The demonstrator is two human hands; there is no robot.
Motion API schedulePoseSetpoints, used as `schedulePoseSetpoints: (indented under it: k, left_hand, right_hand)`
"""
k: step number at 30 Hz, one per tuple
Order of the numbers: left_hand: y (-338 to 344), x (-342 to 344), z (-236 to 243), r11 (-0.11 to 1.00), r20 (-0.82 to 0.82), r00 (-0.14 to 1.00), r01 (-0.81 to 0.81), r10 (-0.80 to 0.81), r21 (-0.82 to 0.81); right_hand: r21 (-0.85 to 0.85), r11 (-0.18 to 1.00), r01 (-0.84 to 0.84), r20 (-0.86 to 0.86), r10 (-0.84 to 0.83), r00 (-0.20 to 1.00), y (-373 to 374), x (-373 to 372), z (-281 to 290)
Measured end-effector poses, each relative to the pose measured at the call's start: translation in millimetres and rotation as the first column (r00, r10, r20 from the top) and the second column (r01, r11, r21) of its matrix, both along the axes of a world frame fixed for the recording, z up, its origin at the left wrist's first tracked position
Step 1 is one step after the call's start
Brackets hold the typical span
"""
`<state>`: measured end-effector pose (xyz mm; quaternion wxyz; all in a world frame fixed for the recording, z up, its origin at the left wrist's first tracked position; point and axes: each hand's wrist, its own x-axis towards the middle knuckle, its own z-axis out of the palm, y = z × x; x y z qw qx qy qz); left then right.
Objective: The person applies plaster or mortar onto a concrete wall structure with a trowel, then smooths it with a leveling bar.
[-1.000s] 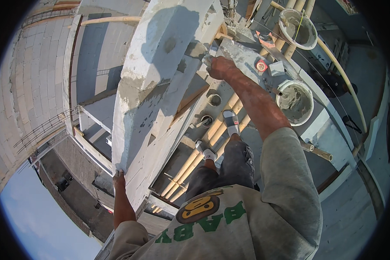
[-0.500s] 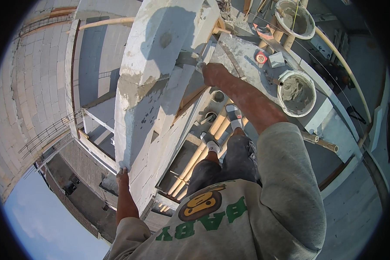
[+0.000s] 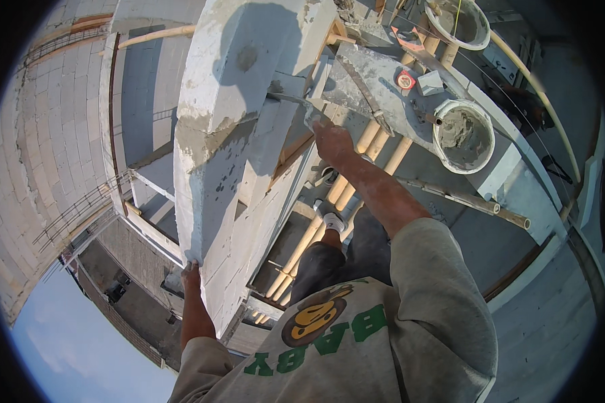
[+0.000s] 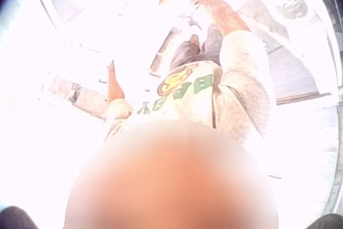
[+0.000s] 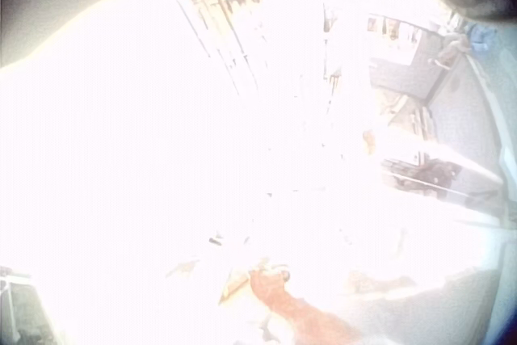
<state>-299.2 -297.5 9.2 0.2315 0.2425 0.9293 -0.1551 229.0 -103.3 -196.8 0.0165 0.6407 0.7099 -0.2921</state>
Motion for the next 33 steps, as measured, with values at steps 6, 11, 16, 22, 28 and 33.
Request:
schedulePoseSetpoints:
  k: [6, 11, 16, 22, 28, 33]
  left_hand:
    - [1.2, 11.1, 5.6, 0.995, 0.044, 0.999, -0.030, 0.026, 0.095]
    - [7.9, 16.0, 6.5, 0.984, 0.036, 0.990, -0.143, 0.140, 0.106]
    - [8.7, 14.7, 9.5, 0.985, 0.015, 0.987, -0.160, 0.159, 0.060]
    - [10.2, 16.3, 12.1, 0.980, 0.041, 0.980, -0.198, 0.197, 0.016]
    - [11.4, 30.7, 15.6, 0.938, 0.095, 0.935, -0.346, 0.341, 0.041]
    - [13.3, 33.1, 13.9, 0.913, 0.068, 0.913, -0.406, 0.403, 0.043]
  right_hand:
    - [-0.045, 0.984, 0.174, -0.054, -0.176, 0.983, -17.7, -7.4, -11.8]
    - [-0.109, 0.961, 0.254, -0.197, -0.272, 0.942, -10.5, 7.6, -29.0]
    - [-0.370, 0.880, 0.298, -0.467, -0.454, 0.759, 21.5, 58.0, -30.9]
    - [-0.515, 0.854, 0.079, -0.348, -0.292, 0.891, 60.6, 120.9, -4.7]
    - [-0.459, 0.886, 0.067, -0.575, -0.353, 0.738, 75.4, 166.7, -8.2]
    - [-0.218, 0.975, -0.043, -0.034, 0.037, 0.999, 108.9, 155.8, -18.7]
